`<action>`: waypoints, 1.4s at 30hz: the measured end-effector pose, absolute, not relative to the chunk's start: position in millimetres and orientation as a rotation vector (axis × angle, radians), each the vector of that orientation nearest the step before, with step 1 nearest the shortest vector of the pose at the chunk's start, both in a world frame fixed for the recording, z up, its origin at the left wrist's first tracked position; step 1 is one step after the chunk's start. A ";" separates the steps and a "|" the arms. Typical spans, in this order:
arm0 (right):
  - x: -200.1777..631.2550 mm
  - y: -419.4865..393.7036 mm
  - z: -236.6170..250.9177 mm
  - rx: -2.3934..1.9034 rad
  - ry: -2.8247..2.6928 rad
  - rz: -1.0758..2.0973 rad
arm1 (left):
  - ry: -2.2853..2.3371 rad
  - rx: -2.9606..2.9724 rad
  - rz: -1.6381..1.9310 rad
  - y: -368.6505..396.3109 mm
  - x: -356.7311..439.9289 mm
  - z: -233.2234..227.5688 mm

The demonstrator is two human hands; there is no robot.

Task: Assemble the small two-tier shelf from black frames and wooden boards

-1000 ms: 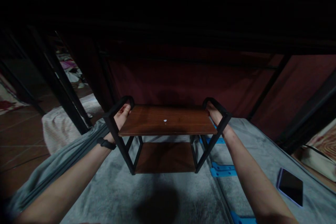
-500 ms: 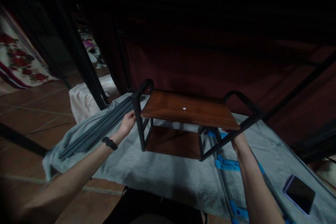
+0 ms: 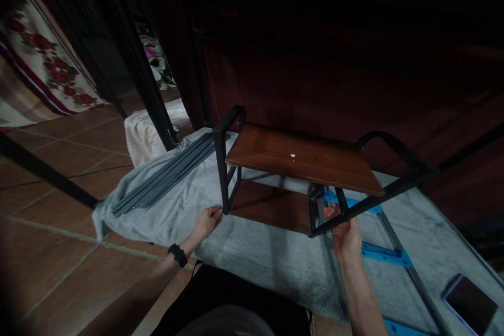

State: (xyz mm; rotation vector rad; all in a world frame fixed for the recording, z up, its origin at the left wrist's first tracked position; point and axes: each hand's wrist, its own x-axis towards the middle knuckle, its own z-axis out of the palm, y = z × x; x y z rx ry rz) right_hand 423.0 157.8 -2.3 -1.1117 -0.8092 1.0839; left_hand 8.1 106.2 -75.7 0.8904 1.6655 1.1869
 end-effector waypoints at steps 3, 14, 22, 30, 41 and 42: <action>422.0 155.0 -12.0 -1.150 -0.826 1.044 | 1.668 0.808 1.255 104.7 8.7 -83.1; 412.6 156.9 -15.9 -1.072 -0.889 0.968 | 1.536 0.858 1.276 116.0 4.2 -93.6; 403.1 159.6 -22.4 -1.029 -0.835 0.983 | 1.542 1.150 1.313 112.4 -1.4 -113.9; 404.1 161.3 -24.1 -1.041 -0.848 0.955 | 1.680 1.471 1.169 110.7 -6.3 -106.5; 413.6 157.7 -57.1 -1.229 -0.752 0.949 | 1.744 1.523 1.028 129.8 1.1 -92.0; 416.3 157.1 -64.6 -1.271 -0.765 0.946 | 1.752 1.530 1.018 130.8 1.0 -92.0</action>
